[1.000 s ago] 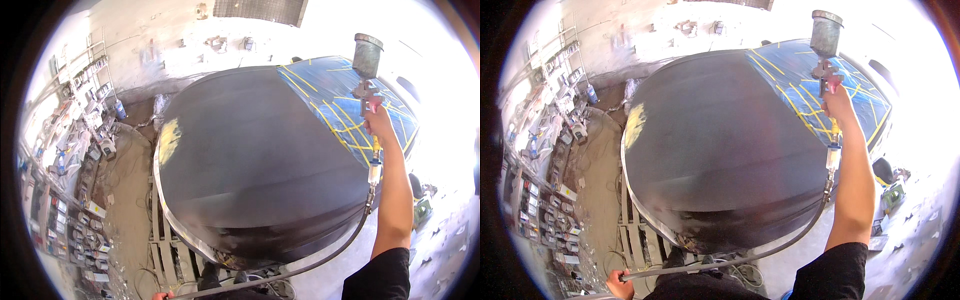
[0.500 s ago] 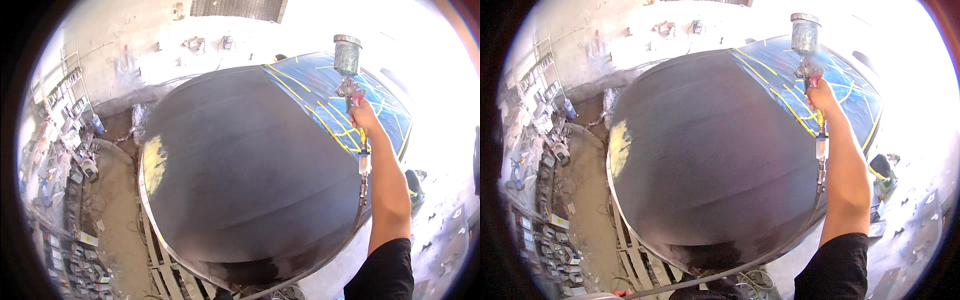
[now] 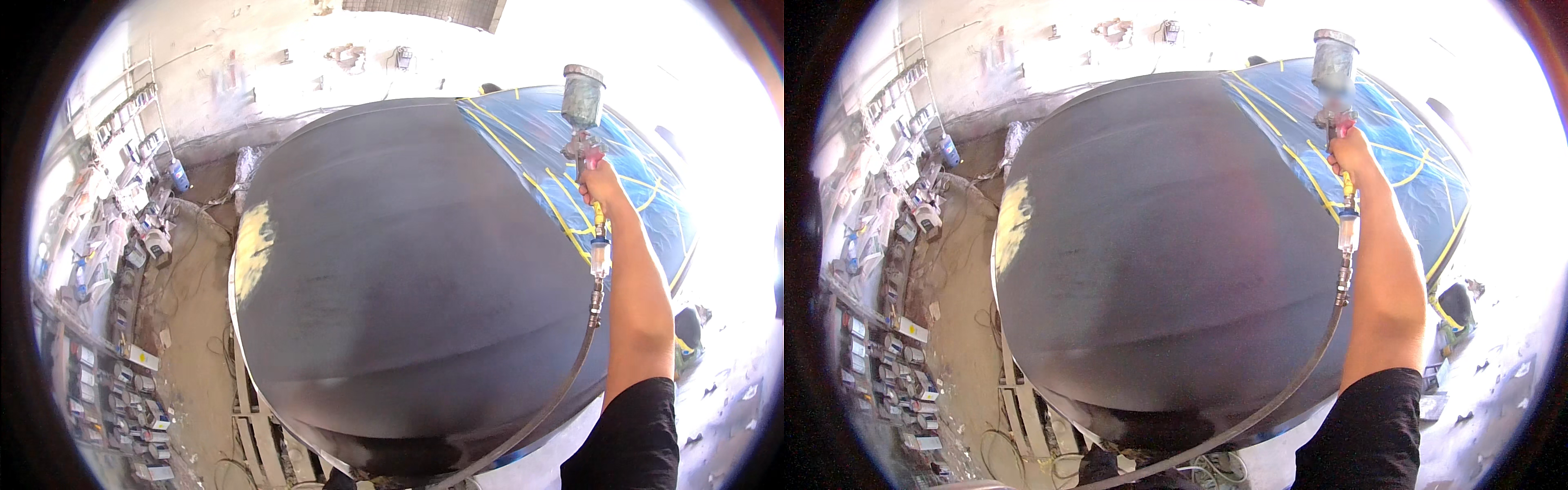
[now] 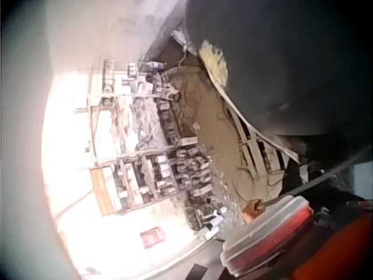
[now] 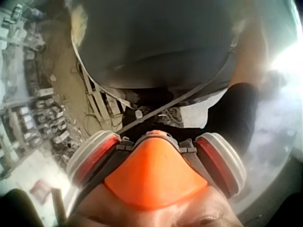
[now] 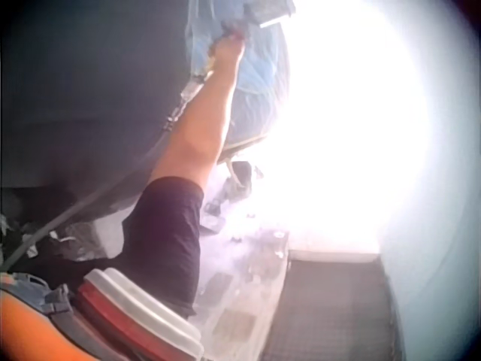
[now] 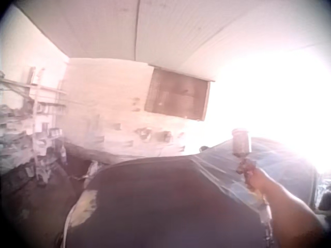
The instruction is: The person applies paint to the front fender and hood of a car using a spray gun. They move the spray gun by hand across the masked surfaces of the vehicle.
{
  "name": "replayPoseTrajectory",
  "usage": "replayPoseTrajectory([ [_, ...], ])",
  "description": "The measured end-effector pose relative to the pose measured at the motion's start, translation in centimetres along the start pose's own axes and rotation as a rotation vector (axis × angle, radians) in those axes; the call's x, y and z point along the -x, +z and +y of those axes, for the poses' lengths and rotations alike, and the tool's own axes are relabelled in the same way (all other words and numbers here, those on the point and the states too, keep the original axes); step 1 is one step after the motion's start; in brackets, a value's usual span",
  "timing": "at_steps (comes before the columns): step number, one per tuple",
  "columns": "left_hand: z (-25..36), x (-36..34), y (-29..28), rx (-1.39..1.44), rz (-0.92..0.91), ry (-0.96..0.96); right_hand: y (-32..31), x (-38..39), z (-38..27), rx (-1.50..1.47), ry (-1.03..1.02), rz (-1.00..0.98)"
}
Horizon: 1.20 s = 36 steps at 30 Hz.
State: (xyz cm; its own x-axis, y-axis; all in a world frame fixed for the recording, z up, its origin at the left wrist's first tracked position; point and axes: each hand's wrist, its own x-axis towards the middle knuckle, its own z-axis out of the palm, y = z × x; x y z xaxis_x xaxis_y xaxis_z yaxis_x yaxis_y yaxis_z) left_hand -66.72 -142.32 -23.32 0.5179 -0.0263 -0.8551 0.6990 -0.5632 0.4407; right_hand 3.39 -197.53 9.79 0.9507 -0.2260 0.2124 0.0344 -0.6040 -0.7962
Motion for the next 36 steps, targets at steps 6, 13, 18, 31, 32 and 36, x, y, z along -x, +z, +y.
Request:
replayPoseTrajectory([
  [6, 4.5, 1.8, 1.9, 0.09, 0.344, 0.115, 0.2, -2.4, 0.7, 0.041, -0.07, 0.01],
  [13, 13.2, 3.0, 1.3, 0.045, 0.762, 0.038, 1.2, -4.9, 0.9, 0.121, -0.022, 0.038],
  [18, 16.4, 3.4, -0.3, -0.085, 0.838, 0.084, 1.6, -5.9, 1.5, 0.133, -0.009, 0.065],
  [31, 14.9, 3.7, -0.7, -0.064, 0.952, 0.186, 6.1, -5.1, -0.5, 0.102, -0.011, -0.052],
  [32, 14.0, 3.6, -0.7, -0.042, 0.965, 0.189, 6.7, -4.7, -1.0, 0.097, -0.031, -0.052],
  [36, 10.5, 3.1, -0.7, -0.056, 1.039, 0.16, 10.5, -2.5, -4.0, 0.076, -0.069, -0.119],
])
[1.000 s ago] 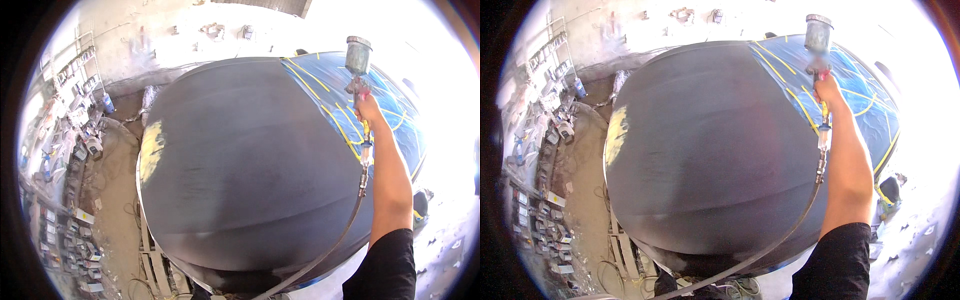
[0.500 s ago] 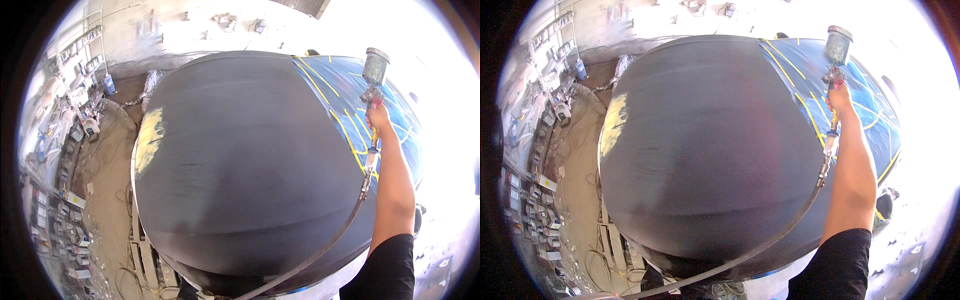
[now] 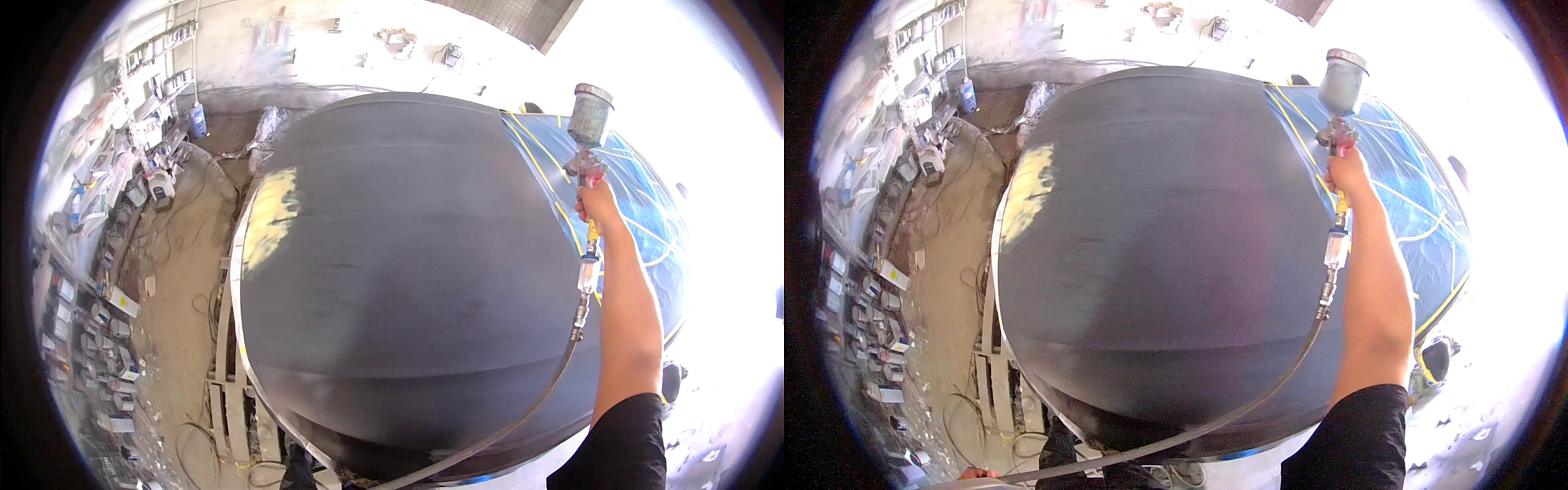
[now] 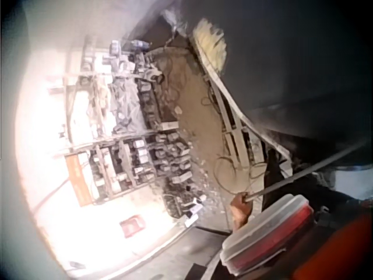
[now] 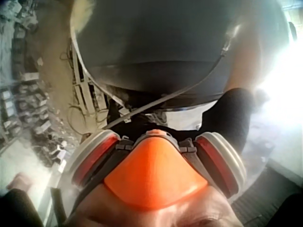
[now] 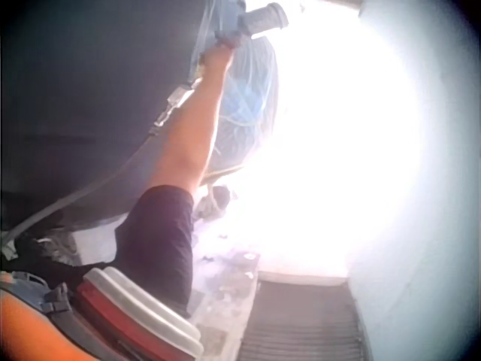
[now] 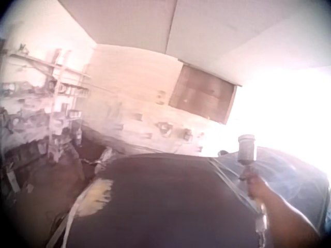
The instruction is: The person applies paint to the front fender and hood of a car using a spray gun. They move the spray gun by hand across the masked surfaces of the vehicle.
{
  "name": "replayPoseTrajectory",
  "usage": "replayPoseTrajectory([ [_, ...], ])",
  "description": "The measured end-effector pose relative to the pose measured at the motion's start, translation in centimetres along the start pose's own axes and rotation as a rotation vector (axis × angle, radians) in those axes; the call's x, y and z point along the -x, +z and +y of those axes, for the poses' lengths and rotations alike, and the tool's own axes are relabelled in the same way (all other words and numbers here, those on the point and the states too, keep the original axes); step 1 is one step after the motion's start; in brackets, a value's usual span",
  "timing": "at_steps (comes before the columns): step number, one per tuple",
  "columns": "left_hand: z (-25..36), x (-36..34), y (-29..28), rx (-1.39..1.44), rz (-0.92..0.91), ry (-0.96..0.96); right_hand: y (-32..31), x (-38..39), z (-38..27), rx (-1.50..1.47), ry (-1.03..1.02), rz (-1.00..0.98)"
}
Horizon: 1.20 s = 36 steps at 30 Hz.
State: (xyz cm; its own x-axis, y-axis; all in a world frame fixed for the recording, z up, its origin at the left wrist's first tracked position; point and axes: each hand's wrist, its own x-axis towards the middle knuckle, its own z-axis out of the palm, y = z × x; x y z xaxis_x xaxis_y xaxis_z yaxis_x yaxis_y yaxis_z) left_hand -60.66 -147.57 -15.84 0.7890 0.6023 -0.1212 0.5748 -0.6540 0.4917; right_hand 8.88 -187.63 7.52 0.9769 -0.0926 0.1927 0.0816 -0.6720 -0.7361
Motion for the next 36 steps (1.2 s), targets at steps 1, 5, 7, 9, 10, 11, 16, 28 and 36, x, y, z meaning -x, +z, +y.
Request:
replayPoseTrajectory([
  [1, -0.7, 0.0, -0.1, 0.01, 0.005, -0.011, 0.9, 0.3, -0.8, -0.012, -0.001, -0.009],
  [5, -4.1, 0.6, -0.3, -0.024, 0.063, -0.023, 5.7, 1.6, -4.7, -0.03, -0.053, -0.099],
  [7, -6.2, 0.7, -0.5, -0.04, 0.097, -0.049, 8.3, 3.1, -7.3, -0.036, -0.05, -0.124],
  [9, -7.9, 0.6, -0.9, -0.029, 0.135, -0.124, 11.4, 4.3, -9.7, -0.058, -0.051, -0.149],
  [10, -8.8, 0.5, -1.1, -0.034, 0.164, -0.128, 12.8, 5.0, -11.0, -0.069, -0.051, -0.161],
  [11, -9.7, 0.3, -1.3, -0.038, 0.193, -0.133, 14.2, 5.6, -12.3, -0.062, -0.053, -0.172],
  [16, -21.1, 1.9, 0.7, -0.033, 0.369, -0.142, 21.9, 9.4, -18.6, -0.061, -0.074, -0.254],
  [28, -40.0, 8.6, 3.1, -0.086, 0.596, -0.276, 39.9, 18.6, -30.4, -0.114, -0.131, -0.42],
  [36, -33.7, 7.4, -4.2, -0.254, 0.461, -0.651, 51.0, 21.9, -33.0, 0.023, -0.257, -0.544],
])
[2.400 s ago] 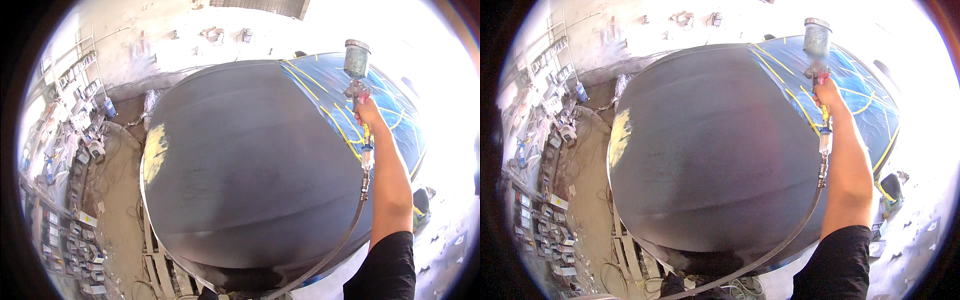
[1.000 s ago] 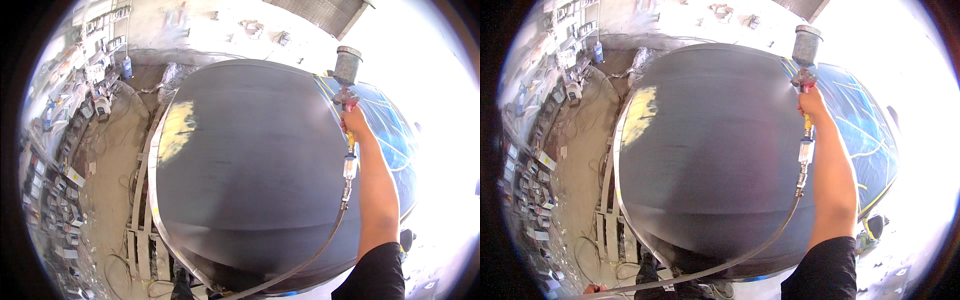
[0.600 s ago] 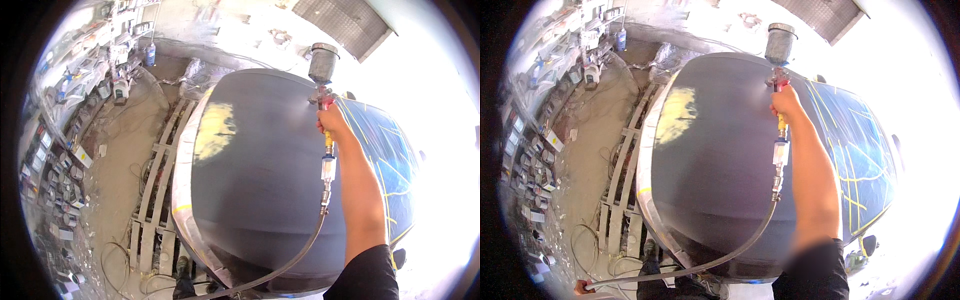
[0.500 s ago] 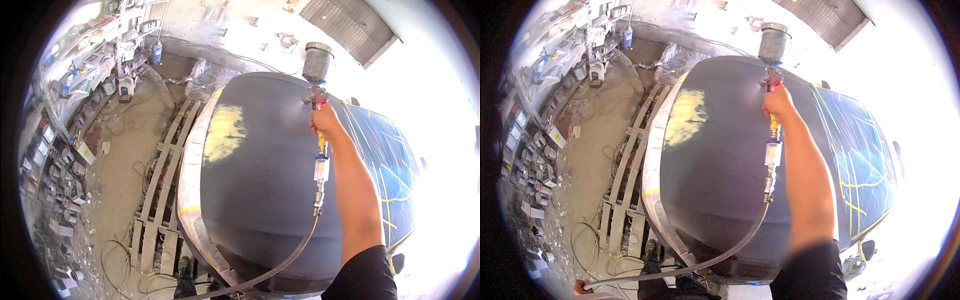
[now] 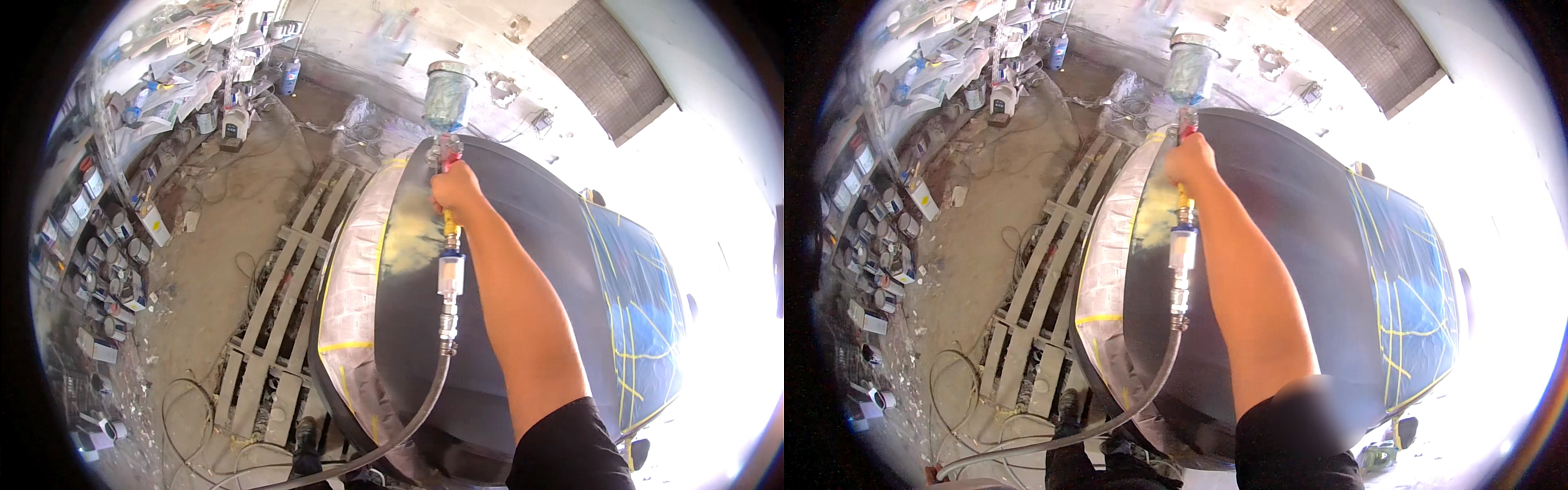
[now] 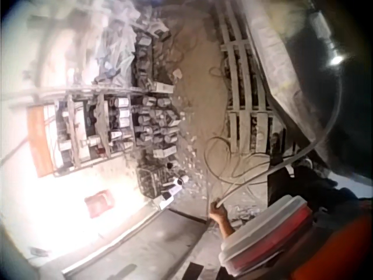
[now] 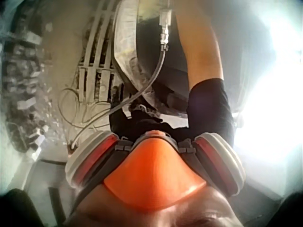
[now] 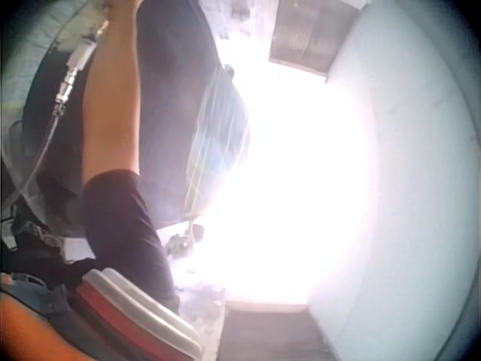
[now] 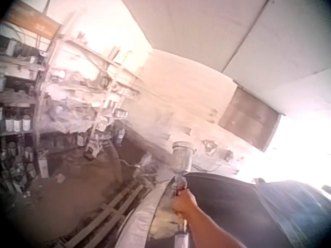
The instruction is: The person applies paint to the front fender and hood of a car using a spray gun. They move the spray gun by hand across the masked surfaces of the vehicle.
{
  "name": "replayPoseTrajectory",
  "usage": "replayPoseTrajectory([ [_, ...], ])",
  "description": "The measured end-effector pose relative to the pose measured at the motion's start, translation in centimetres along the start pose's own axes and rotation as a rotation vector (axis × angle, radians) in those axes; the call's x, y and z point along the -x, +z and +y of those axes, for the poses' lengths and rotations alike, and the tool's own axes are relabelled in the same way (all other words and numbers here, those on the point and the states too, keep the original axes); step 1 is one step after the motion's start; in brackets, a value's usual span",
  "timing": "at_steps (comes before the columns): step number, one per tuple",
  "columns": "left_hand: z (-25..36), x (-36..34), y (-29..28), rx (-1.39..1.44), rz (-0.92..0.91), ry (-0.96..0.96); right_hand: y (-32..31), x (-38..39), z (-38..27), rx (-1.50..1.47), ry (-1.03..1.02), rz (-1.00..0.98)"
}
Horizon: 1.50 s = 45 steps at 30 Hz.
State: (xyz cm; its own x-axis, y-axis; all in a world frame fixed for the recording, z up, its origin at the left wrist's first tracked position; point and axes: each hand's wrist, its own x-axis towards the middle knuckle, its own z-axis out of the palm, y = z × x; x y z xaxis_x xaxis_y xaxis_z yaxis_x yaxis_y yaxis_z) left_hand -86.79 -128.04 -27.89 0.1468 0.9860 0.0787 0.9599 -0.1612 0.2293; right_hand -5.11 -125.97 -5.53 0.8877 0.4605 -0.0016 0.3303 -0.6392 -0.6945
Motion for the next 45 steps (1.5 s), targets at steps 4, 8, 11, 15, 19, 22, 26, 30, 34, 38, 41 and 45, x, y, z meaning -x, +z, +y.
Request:
replayPoseTrajectory([
  [4, -1.9, 0.2, -0.8, -0.092, -0.002, -0.074, 3.2, 2.4, -3.7, -0.231, 0.073, -0.09],
  [8, -2.9, -0.1, -0.8, -0.029, 0.032, -0.035, 3.1, 3.2, -4.2, -0.317, 0.143, -0.042],
  [11, -3.3, 0.2, 0.0, -0.024, 0.013, -0.033, 0.3, 2.9, -1.9, -0.305, 0.2, -0.103],
  [15, -0.7, 0.2, 0.5, -0.064, -0.024, -0.012, -4.8, 3.8, 1.5, -0.361, 0.188, 0.032],
  [19, 1.6, -1.7, 3.0, 0.313, 0.41, 0.594, -11.9, 4.8, 5.4, -0.383, 0.201, 0.099],
  [22, 4.8, -1.3, 3.0, 0.399, 0.424, 0.681, -17.9, 5.5, 9.0, -0.389, 0.258, 0.156],
  [26, 14.6, 2.6, -3.1, 0.159, -0.031, 0.284, -26.0, 6.9, 14.5, -0.381, 0.242, 0.221],
  [30, 18.8, 4.6, -4.0, 0.287, -0.098, 0.466, -33.2, 8.4, 19.7, -0.353, 0.233, 0.316],
  [34, 24.4, 7.6, -5.3, 0.283, -0.178, 0.444, -41.2, 10.0, 25.9, -0.358, 0.259, 0.372],
  [38, 27.9, 11.3, -5.5, 0.407, -0.342, 0.371, -47.1, 11.9, 30.0, -0.308, 0.284, 0.429],
  [41, 29.4, 13.1, -5.2, 0.459, -0.425, 0.386, -51.8, 13.5, 34.4, -0.27, 0.266, 0.482],
  [45, 30.7, 14.6, -5.0, 0.434, -0.443, 0.544, -56.3, 15.4, 38.6, -0.207, 0.313, 0.562],
])
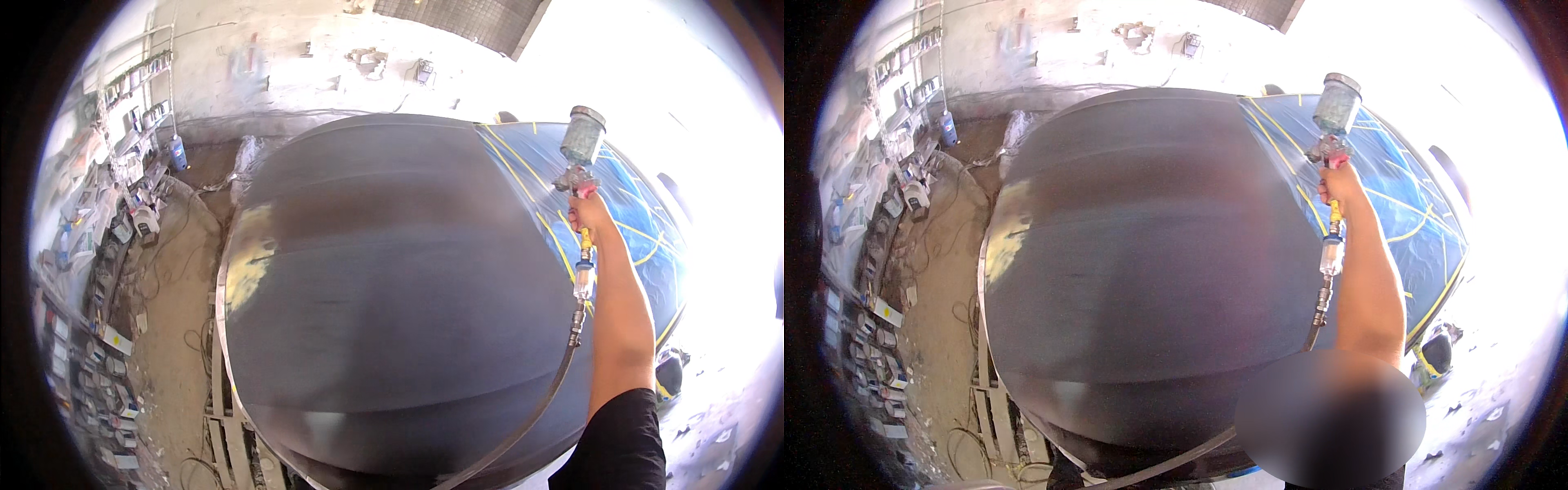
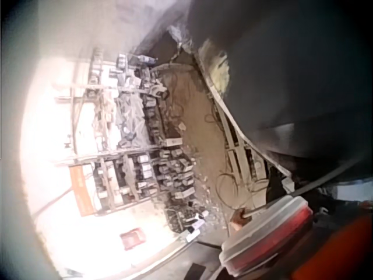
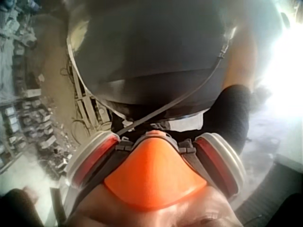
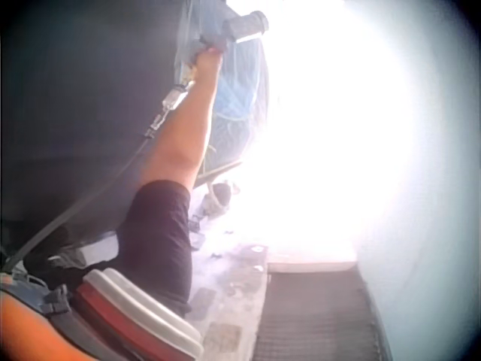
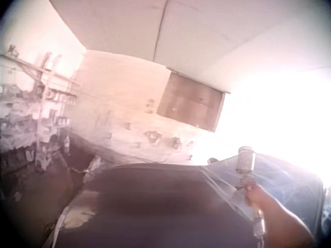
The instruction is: The person applies paint to the front fender and hood of a car using a spray gun. They move the spray gun by hand across the masked surfaces of the vehicle.
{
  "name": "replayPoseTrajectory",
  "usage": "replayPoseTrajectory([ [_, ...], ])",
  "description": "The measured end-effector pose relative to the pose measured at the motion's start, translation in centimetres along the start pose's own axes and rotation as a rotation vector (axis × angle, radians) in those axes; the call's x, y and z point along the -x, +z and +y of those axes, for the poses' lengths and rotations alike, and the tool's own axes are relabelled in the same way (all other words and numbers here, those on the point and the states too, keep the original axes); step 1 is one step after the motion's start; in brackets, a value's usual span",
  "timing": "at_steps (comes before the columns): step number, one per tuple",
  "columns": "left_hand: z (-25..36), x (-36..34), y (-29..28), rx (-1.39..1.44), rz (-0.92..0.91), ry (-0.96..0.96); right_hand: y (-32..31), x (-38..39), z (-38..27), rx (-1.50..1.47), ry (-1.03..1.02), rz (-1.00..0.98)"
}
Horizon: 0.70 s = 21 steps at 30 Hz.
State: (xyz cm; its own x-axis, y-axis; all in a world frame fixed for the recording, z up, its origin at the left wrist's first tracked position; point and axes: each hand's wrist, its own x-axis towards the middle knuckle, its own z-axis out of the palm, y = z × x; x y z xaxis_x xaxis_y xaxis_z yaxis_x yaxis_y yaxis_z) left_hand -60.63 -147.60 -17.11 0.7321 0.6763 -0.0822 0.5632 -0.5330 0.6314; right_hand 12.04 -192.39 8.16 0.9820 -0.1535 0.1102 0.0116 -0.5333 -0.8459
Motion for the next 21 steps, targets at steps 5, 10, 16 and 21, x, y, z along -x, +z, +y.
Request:
replayPoseTrajectory([
  [5, 1.6, 0.3, 1.2, -0.089, -0.006, -0.019, -4.1, -0.6, 2.7, 0.115, -0.01, 0.173],
  [10, 0.6, 0.9, 1.9, -0.132, -0.045, -0.035, -4.1, 0.3, 4.0, 0.216, -0.065, 0.333],
  [16, 1.0, -0.9, 0.1, -0.196, -0.088, -0.196, 1.3, 3.5, 1.5, 0.279, -0.081, 0.157],
  [21, -4.7, -1.2, -1.6, -0.192, 0.086, -0.008, 9.4, 7.4, -3.0, 0.242, -0.101, -0.031],
])
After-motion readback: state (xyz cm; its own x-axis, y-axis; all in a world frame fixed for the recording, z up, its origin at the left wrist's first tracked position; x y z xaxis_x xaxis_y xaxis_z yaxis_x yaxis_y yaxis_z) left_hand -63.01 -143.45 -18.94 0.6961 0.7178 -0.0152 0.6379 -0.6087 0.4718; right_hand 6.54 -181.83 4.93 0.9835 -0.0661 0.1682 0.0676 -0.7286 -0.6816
